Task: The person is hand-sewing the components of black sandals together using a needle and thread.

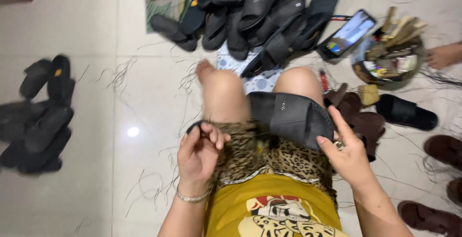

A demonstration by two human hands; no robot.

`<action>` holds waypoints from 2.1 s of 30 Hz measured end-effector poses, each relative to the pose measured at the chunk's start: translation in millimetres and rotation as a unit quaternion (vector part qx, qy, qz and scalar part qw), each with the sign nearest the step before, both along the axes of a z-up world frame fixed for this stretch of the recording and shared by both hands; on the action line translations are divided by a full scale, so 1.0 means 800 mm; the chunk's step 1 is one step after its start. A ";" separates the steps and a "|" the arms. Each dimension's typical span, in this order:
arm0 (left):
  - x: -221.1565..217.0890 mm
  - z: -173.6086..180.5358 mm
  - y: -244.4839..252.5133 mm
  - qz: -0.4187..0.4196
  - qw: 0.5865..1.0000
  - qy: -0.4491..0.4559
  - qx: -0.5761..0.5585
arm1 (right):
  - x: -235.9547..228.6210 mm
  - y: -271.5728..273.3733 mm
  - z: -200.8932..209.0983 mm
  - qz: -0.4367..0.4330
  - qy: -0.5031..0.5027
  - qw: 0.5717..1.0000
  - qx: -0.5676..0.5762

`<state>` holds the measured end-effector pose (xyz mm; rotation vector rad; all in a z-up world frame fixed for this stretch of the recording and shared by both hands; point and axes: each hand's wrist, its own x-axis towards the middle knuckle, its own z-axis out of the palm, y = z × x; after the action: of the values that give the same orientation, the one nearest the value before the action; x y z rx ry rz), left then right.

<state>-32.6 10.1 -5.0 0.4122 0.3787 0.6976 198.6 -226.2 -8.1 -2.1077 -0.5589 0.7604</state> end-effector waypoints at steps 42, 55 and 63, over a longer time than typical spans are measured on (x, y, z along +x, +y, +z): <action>0.074 -0.001 -0.022 -0.069 0.694 0.306 0.648 | 0.024 -0.033 0.029 0.318 -0.171 0.932 0.025; 0.100 -0.026 -0.039 -0.107 0.554 0.254 0.785 | 0.038 -0.009 0.057 0.481 -0.306 0.773 -0.277; 0.107 -0.044 -0.046 -0.112 0.525 0.270 0.800 | 0.041 0.046 0.067 0.525 -0.206 0.771 -0.294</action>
<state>53.3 -26.8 -40.5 2.4850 0.1251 0.4472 231.5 -189.3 45.4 -2.4449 -2.0841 1.1658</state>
